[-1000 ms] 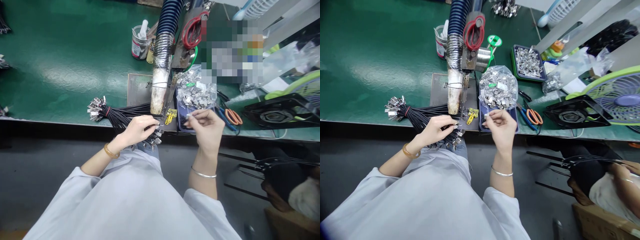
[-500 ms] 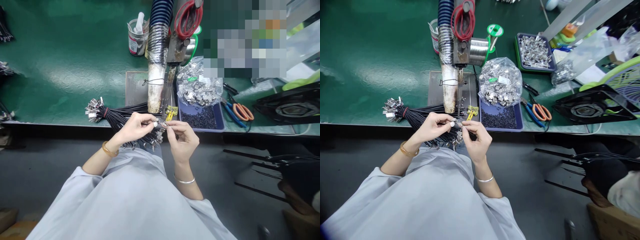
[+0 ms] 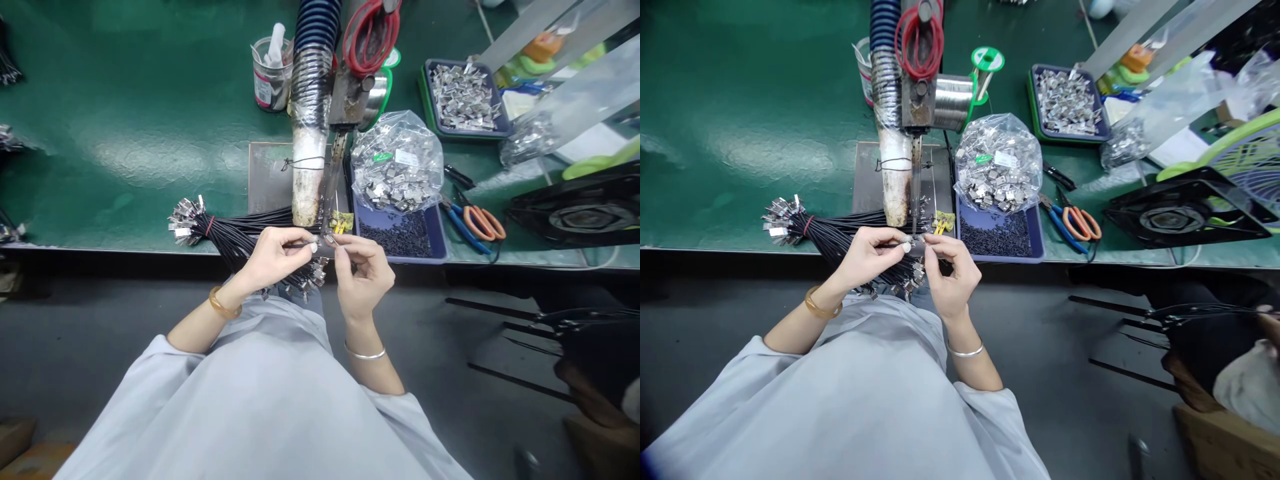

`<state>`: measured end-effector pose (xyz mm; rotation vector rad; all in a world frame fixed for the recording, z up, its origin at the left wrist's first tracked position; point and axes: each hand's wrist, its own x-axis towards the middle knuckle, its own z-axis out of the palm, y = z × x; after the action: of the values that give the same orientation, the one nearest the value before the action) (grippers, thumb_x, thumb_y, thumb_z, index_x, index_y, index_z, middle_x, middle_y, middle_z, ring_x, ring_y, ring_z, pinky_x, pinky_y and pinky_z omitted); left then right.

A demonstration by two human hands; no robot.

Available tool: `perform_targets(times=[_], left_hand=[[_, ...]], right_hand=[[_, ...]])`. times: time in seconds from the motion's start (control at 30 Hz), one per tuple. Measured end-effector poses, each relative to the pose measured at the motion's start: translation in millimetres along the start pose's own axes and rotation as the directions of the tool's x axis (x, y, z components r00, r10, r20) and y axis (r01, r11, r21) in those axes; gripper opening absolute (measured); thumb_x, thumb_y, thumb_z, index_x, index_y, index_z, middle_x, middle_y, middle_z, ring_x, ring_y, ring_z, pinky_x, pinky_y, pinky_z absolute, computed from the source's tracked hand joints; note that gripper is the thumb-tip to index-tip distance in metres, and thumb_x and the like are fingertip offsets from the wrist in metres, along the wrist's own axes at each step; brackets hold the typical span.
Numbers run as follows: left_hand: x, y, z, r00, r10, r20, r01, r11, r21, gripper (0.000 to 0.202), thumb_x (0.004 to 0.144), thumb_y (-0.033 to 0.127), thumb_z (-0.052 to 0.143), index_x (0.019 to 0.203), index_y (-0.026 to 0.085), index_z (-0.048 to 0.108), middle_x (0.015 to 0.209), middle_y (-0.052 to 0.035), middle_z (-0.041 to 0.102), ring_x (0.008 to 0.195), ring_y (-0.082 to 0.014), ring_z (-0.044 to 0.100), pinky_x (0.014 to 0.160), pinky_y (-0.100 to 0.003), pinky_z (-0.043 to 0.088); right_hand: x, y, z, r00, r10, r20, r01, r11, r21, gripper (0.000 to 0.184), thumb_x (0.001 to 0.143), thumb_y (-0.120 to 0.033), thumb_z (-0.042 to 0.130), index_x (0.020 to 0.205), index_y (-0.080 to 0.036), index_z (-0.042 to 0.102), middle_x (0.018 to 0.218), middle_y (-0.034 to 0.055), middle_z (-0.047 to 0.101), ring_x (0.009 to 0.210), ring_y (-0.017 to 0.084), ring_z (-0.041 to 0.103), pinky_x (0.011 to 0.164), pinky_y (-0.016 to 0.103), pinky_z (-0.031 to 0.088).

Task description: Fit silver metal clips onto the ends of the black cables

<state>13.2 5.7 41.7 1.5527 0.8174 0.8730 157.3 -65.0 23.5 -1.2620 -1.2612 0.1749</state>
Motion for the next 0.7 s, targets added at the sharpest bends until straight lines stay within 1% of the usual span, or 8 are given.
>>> perform_targets(times=[0.1, 0.23, 0.37, 0.5, 0.7], left_hand=[[-0.5, -2.7, 1.7, 0.998, 0.043, -0.053, -0.041, 0.998, 0.043, 0.024, 0.083, 0.027, 0.062, 0.081, 0.010, 0.079, 0.076, -0.0071, 0.077, 0.061, -0.0117, 0.063, 0.055, -0.018, 0.050], [-1.0, -6.7, 4.5, 0.987, 0.122, -0.107, -0.107, 0.985, 0.136, 0.020, 0.084, 0.022, 0.062, 0.081, 0.011, 0.079, 0.075, -0.0071, 0.076, 0.058, -0.0110, 0.061, 0.054, -0.018, 0.046], [-1.3, -8.1, 7.6, 0.972, 0.184, -0.145, -0.151, 0.965, 0.212, 0.019, 0.085, 0.020, 0.061, 0.081, 0.011, 0.077, 0.068, -0.0049, 0.071, 0.053, -0.0087, 0.054, 0.051, -0.018, 0.040], [-1.9, -8.4, 9.5, 0.958, 0.238, -0.158, -0.189, 0.944, 0.271, 0.020, 0.087, 0.020, 0.060, 0.081, 0.012, 0.077, 0.061, -0.0017, 0.065, 0.050, -0.0075, 0.048, 0.051, -0.019, 0.037], [-3.0, -8.8, 10.8, 0.955, 0.236, -0.180, -0.182, 0.945, 0.271, 0.021, 0.089, 0.021, 0.060, 0.081, 0.012, 0.077, 0.062, -0.0019, 0.064, 0.052, -0.0086, 0.049, 0.052, -0.020, 0.039]], right_hand=[[1.4, 2.2, 0.6, 0.999, -0.035, 0.012, 0.036, 0.998, -0.055, 0.008, 0.091, -0.015, 0.068, 0.087, -0.022, 0.066, 0.095, 0.0040, 0.079, 0.088, 0.018, 0.079, 0.073, 0.029, 0.065], [3.6, 3.1, -0.2, 0.982, -0.175, 0.070, 0.185, 0.968, -0.167, 0.015, 0.088, -0.009, 0.069, 0.085, -0.023, 0.064, 0.094, 0.0030, 0.080, 0.087, 0.017, 0.079, 0.077, 0.030, 0.065], [5.1, 2.1, -0.6, 0.954, -0.277, 0.117, 0.299, 0.921, -0.250, 0.019, 0.087, -0.005, 0.068, 0.086, -0.024, 0.062, 0.095, 0.0035, 0.081, 0.086, 0.016, 0.079, 0.075, 0.027, 0.064], [6.7, 1.3, -0.7, 0.936, -0.321, 0.145, 0.350, 0.891, -0.289, 0.020, 0.087, -0.005, 0.068, 0.086, -0.023, 0.060, 0.094, 0.0047, 0.081, 0.084, 0.015, 0.078, 0.074, 0.025, 0.063], [9.8, 0.8, -0.2, 0.925, -0.344, 0.158, 0.378, 0.869, -0.320, 0.020, 0.087, -0.006, 0.067, 0.086, -0.024, 0.059, 0.094, 0.0041, 0.081, 0.083, 0.016, 0.078, 0.072, 0.026, 0.063]])
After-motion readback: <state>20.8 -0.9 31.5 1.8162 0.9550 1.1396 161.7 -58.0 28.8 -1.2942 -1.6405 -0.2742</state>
